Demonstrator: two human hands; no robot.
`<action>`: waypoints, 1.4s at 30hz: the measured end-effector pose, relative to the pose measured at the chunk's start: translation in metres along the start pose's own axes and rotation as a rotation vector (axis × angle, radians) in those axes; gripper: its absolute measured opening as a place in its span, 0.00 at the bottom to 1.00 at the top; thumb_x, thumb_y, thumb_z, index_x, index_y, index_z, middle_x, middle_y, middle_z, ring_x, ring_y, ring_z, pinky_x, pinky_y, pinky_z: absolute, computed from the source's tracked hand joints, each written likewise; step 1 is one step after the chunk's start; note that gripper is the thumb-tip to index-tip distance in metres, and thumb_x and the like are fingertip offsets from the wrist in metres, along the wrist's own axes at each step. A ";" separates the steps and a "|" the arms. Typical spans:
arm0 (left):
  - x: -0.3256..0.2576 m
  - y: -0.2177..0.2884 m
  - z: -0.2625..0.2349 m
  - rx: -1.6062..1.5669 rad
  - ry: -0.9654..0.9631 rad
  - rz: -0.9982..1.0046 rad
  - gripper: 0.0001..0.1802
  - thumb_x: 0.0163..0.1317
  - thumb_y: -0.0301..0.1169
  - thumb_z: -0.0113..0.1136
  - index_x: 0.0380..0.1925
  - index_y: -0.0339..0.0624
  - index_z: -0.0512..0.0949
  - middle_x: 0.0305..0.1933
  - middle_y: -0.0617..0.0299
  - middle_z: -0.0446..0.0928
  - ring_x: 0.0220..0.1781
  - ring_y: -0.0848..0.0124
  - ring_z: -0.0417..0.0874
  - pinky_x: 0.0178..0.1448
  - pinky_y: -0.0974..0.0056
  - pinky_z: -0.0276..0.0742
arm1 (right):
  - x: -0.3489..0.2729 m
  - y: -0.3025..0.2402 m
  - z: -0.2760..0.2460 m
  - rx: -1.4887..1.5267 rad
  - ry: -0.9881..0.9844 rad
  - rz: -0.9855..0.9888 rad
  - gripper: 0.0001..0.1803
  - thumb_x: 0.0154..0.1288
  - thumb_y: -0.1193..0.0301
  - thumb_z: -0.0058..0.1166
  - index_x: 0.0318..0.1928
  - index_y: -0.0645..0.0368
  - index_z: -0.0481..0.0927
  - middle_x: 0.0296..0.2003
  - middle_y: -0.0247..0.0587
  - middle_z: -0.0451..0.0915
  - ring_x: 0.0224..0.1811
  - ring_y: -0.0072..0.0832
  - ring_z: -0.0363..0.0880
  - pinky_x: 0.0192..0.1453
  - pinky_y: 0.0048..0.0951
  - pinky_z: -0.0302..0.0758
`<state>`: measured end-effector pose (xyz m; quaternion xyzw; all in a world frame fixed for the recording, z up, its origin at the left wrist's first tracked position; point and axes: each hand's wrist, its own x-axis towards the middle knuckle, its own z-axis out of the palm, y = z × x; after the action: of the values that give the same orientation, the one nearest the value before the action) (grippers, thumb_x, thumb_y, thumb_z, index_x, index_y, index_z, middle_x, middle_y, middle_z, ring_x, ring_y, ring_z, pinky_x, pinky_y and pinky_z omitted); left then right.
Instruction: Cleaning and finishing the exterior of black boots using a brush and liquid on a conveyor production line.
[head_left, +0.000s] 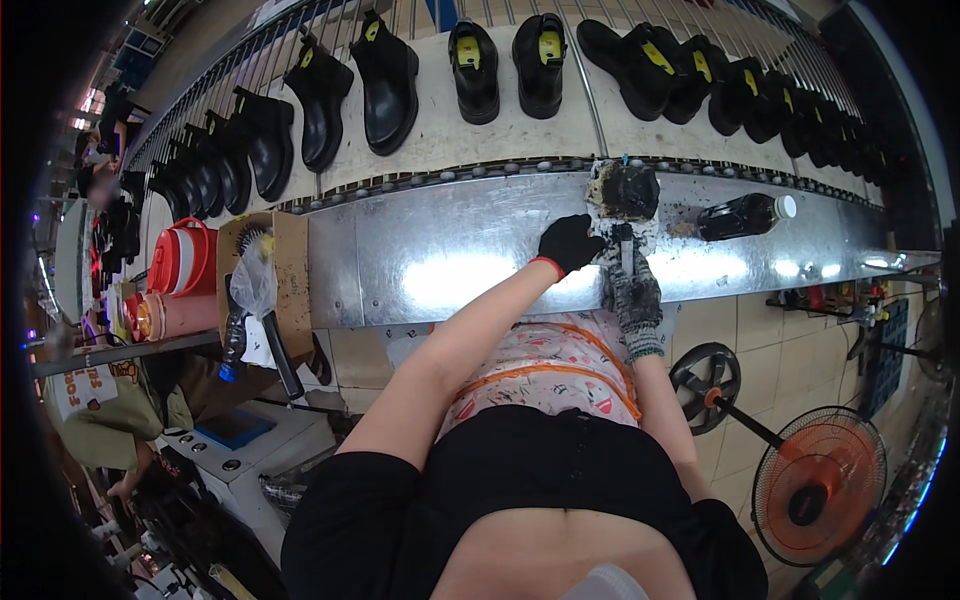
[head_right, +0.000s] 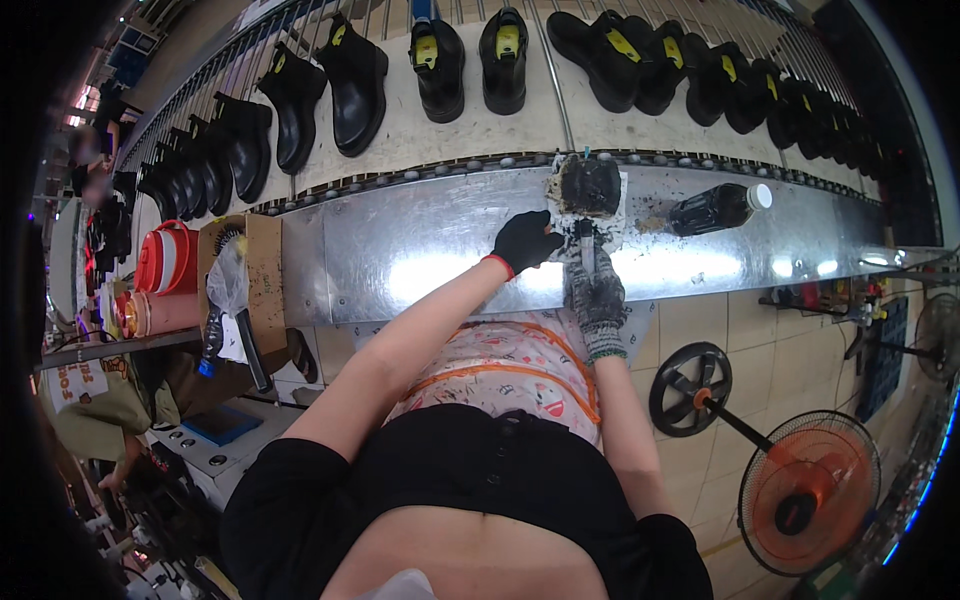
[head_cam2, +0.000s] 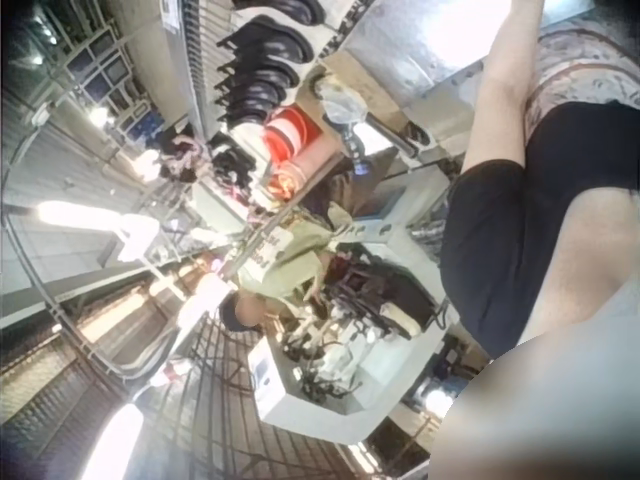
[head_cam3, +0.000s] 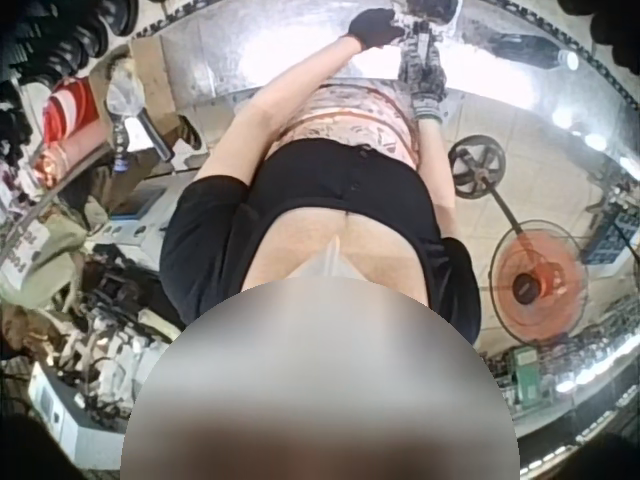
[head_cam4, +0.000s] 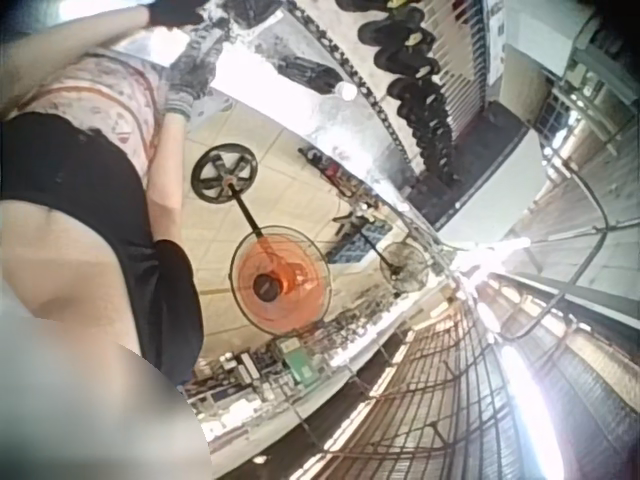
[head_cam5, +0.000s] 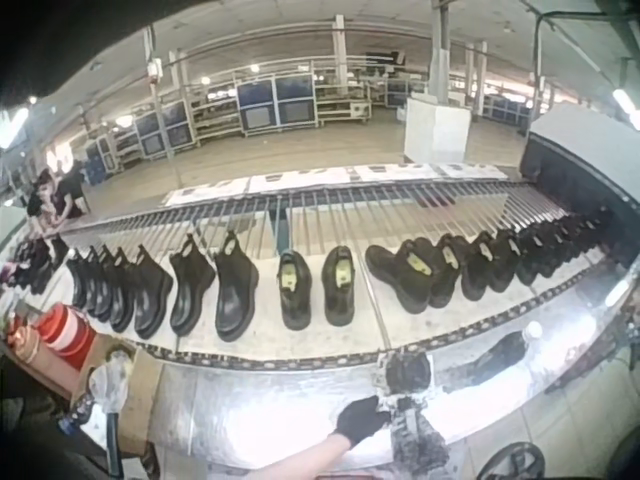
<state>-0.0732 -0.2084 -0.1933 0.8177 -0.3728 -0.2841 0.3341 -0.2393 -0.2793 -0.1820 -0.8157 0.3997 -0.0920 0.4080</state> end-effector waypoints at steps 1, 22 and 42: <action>-0.002 -0.004 -0.002 0.053 0.038 0.042 0.17 0.50 0.43 0.57 0.22 0.38 0.72 0.21 0.51 0.75 0.25 0.60 0.81 0.30 0.57 0.76 | -0.001 -0.003 -0.003 -0.022 -0.030 0.001 0.29 0.61 0.55 0.50 0.54 0.65 0.71 0.41 0.60 0.78 0.42 0.52 0.77 0.48 0.44 0.73; 0.083 -0.096 -0.118 -0.237 0.575 0.049 0.16 0.49 0.33 0.62 0.39 0.43 0.76 0.52 0.41 0.70 0.52 0.53 0.76 0.61 0.59 0.66 | -0.014 0.009 0.015 0.081 -0.084 0.047 0.30 0.63 0.55 0.49 0.59 0.63 0.69 0.51 0.57 0.75 0.51 0.47 0.75 0.56 0.38 0.70; 0.065 -0.052 -0.081 -0.409 0.417 0.024 0.27 0.52 0.44 0.64 0.48 0.42 0.69 0.41 0.50 0.78 0.47 0.56 0.79 0.48 0.58 0.74 | -0.018 -0.016 0.004 -0.140 -0.019 -0.080 0.29 0.60 0.54 0.50 0.56 0.60 0.73 0.48 0.56 0.77 0.48 0.48 0.76 0.53 0.40 0.72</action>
<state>0.0430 -0.2069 -0.1966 0.7699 -0.2406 -0.1751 0.5645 -0.2399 -0.2588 -0.1694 -0.8583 0.3685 -0.0723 0.3497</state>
